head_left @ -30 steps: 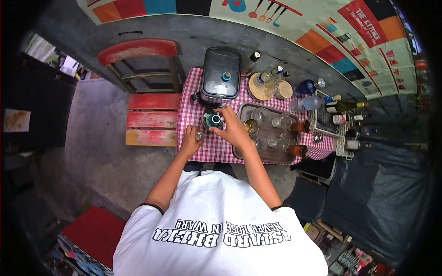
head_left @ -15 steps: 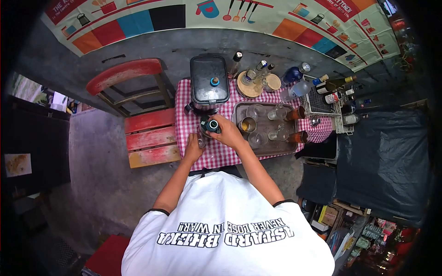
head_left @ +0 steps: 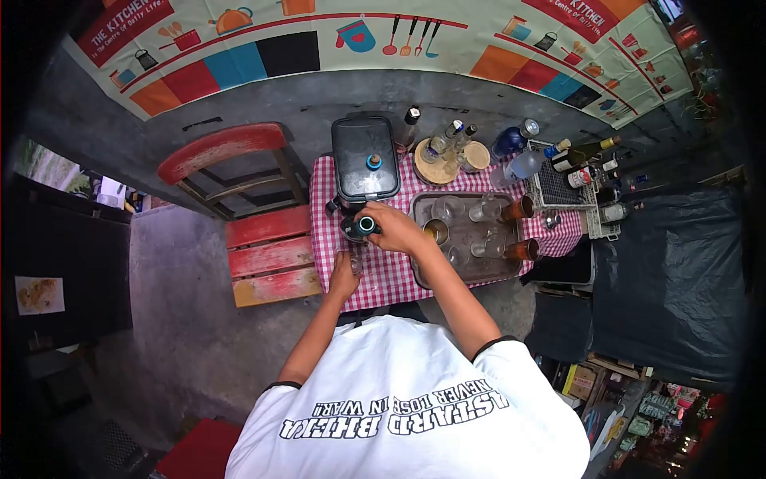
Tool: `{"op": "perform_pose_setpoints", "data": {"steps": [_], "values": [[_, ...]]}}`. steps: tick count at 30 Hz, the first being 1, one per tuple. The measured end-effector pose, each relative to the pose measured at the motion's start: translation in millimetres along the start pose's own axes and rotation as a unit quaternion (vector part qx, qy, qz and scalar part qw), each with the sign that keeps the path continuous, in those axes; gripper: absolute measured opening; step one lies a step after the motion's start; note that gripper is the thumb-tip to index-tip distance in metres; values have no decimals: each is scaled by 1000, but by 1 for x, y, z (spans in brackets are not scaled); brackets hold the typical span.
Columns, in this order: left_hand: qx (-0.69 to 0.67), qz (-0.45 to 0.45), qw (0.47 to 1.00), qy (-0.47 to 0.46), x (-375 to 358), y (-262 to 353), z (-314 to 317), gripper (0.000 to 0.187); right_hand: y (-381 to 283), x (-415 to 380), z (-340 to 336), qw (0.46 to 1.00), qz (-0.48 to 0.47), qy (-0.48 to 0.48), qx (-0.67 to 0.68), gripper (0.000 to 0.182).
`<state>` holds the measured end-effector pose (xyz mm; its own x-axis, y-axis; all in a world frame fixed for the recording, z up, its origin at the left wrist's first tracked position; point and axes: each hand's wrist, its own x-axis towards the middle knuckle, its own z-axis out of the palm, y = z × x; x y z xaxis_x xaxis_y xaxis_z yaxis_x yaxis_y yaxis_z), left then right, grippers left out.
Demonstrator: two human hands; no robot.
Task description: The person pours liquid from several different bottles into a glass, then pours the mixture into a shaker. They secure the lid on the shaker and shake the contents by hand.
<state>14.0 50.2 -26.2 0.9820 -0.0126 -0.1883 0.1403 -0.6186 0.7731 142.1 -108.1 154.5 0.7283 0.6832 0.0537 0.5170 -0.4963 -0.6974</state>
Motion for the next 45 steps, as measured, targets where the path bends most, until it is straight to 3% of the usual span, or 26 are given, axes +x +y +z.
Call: {"op": "perform_pose_setpoints", "data": {"steps": [11, 13, 19, 21, 23, 27, 29, 31, 33, 38, 41, 45], "values": [[5, -40, 999, 30, -7, 6, 3, 72, 3, -33, -40, 997, 68, 1, 41, 51], [5, -70, 995, 69, -10, 6, 6, 75, 12, -45, -69, 987, 137, 2, 80, 54], [46, -127, 980, 144, -38, -6, 15, 81, 84, -49, -159, 982, 111, 156, 3, 57], [29, -212, 969, 126, -52, 5, 11, 79, 111, -37, -183, 982, 110, 154, 20, 60], [29, -235, 962, 137, -67, 5, 20, 76, 133, -19, -201, 978, 76, 176, -87, 59], [20, -297, 941, 159, -87, 22, 37, 63, 169, 18, -221, 985, 56, 96, -133, 56], [24, -312, 936, 160, -102, 30, 45, 58, 163, 31, -232, 978, 74, -18, -192, 54], [-67, -332, 929, 150, -108, 32, 54, 52, 180, 46, -232, 975, 34, -25, -216, 50], [-69, -337, 928, 141, -115, 29, 61, 50, 190, 56, -233, 969, -4, -76, -233, 46], [-71, -362, 922, 116, -110, 66, 55, 46, 204, 62, -216, 953, -20, -86, -291, 40], [-29, -321, 935, 146, -111, 65, 62, 43, 202, 57, -213, 956, -22, -74, -282, 35], [-81, -275, 949, 132, -99, 66, 55, 41, 187, 44, -216, 963, -30, -81, -255, 33]]}}
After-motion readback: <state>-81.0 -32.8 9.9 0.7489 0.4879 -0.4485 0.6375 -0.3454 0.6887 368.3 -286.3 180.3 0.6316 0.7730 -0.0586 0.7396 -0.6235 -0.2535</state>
